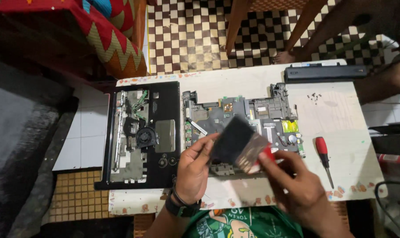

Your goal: Cleaning and inspecting the internal components of a disassembled laptop using a brush.

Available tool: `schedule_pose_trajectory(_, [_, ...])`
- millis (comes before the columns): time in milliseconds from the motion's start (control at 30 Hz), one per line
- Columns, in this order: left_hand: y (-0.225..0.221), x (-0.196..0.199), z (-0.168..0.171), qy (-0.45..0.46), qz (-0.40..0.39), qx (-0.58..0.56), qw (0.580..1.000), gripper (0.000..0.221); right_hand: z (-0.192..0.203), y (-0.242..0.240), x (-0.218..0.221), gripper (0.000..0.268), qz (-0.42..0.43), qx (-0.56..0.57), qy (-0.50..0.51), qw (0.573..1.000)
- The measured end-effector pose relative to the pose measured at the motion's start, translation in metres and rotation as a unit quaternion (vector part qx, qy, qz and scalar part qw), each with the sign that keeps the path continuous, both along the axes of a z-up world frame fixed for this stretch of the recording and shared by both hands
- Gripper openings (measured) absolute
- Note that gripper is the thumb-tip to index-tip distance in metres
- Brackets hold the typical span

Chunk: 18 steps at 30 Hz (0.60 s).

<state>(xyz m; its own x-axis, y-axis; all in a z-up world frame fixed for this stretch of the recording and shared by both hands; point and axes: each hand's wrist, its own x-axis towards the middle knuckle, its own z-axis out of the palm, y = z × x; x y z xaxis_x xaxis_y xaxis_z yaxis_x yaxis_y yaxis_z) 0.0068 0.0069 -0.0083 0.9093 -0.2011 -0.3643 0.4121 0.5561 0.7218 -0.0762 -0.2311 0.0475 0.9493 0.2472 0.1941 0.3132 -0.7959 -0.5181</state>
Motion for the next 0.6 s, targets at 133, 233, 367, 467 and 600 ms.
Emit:
schedule_pose_trajectory(133, [-0.002,-0.001,0.011,0.026,-0.003,-0.038,0.999,0.039,-0.023,-0.005,0.004,0.078,-0.045,-0.012,0.0,0.999])
schedule_pose_trajectory(233, [0.001,0.0,0.011,0.036,-0.004,-0.009,0.999,0.038,-0.01,-0.004,0.008,0.064,-0.117,-0.063,-0.042,0.99])
schedule_pose_trajectory(367, [-0.002,0.001,0.009,0.038,0.007,-0.04,0.998,0.035,-0.014,0.002,0.003,0.078,-0.007,0.006,0.003,1.0])
schedule_pose_trajectory(467, [0.002,0.0,0.011,0.052,0.021,-0.032,0.998,0.036,-0.016,0.003,0.005,0.073,-0.062,-0.042,0.006,0.997])
schedule_pose_trajectory(600, [0.003,0.001,0.009,0.034,0.036,-0.032,0.998,0.032,0.001,0.013,0.004,0.06,-0.035,0.0,-0.004,0.999])
